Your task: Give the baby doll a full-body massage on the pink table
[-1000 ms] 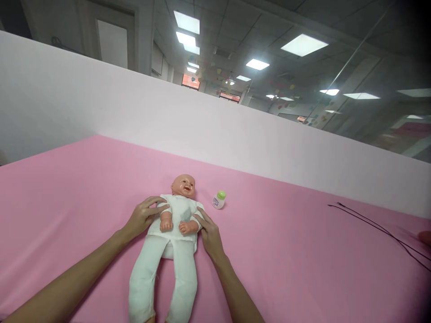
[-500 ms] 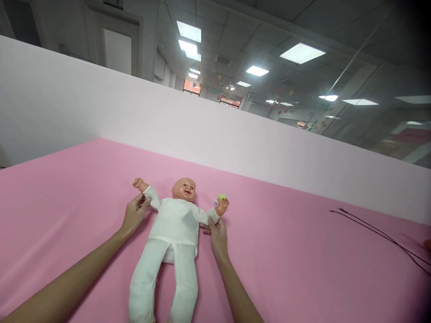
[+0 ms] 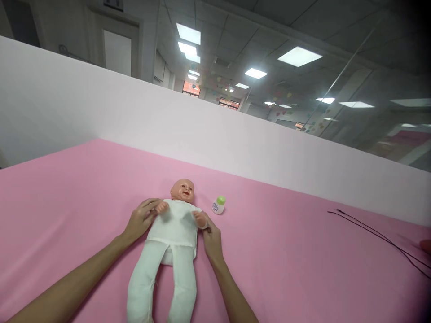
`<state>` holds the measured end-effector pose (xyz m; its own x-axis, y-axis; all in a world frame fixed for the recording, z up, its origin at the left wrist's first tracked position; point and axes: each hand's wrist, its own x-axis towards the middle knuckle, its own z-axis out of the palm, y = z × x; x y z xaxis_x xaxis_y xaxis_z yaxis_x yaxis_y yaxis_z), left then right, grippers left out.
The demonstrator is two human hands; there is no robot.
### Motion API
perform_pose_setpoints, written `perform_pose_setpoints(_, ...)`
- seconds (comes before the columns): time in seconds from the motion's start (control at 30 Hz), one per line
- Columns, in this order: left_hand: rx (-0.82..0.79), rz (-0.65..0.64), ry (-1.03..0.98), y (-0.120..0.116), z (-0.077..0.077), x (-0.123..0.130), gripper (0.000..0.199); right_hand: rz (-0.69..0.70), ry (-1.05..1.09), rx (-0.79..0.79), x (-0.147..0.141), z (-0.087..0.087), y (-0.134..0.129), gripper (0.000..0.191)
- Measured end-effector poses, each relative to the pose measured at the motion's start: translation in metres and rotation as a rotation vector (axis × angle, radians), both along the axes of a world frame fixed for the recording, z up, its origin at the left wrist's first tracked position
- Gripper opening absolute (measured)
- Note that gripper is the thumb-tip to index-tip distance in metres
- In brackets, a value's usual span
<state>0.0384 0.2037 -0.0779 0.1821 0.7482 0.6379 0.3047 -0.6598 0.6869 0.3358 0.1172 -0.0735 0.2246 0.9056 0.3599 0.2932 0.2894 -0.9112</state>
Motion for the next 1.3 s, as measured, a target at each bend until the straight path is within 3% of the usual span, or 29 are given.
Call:
perform_pose_setpoints(0.07,-0.186,0.090,-0.199,0.002,0.003,-0.001,0.034,-0.089,0.243,-0.081,0.002,0.001,0.004,0.038)
perform_pose_setpoints(0.13,-0.359,0.145,-0.396,0.006,0.005,-0.005,0.046,-0.145,0.412,-0.140,0.006,0.003,0.006,0.048)
perform_pose_setpoints(0.23,-0.531,0.156,-0.547,0.011,0.007,-0.011,0.060,-0.170,0.490,-0.180,0.010,0.006,0.006,0.053)
perform_pose_setpoints(0.37,-0.371,0.132,-0.403,0.008,0.010,-0.010,0.043,-0.161,0.328,-0.099,0.008,0.007,0.004,0.048)
perform_pose_setpoints(0.47,-0.167,0.052,-0.197,0.004,0.008,-0.006,0.030,-0.054,0.069,0.022,0.005,0.005,0.000,0.039)
perform_pose_setpoints(0.57,0.079,-0.114,0.034,0.002,0.002,-0.004,0.034,0.104,-0.202,0.097,0.005,0.002,-0.005,0.055)
perform_pose_setpoints(0.63,0.173,-0.159,0.114,0.001,-0.001,-0.003,0.037,0.141,-0.285,0.093,0.004,0.001,-0.006,0.060)
perform_pose_setpoints(0.7,0.146,-0.131,0.108,0.001,-0.002,-0.003,0.036,0.106,-0.239,0.081,0.003,0.001,-0.005,0.057)
perform_pose_setpoints(0.83,-0.153,0.021,-0.116,0.002,0.002,-0.002,0.038,-0.049,0.146,-0.038,0.003,0.002,0.003,0.037)
perform_pose_setpoints(1.0,-0.493,0.136,-0.453,0.008,0.010,-0.010,0.060,-0.157,0.471,-0.156,0.009,0.006,0.007,0.059)
perform_pose_setpoints(1.1,-0.542,0.120,-0.465,0.010,0.013,-0.014,0.064,-0.141,0.430,-0.154,0.010,0.006,0.006,0.057)
perform_pose_setpoints(1.23,-0.340,0.018,-0.327,0.008,0.011,-0.009,0.038,-0.056,0.147,-0.041,0.007,0.005,0.002,0.036)
perform_pose_setpoints(1.3,-0.244,-0.089,-0.205,0.006,0.008,-0.005,0.031,0.039,-0.044,0.032,0.005,0.005,-0.001,0.039)
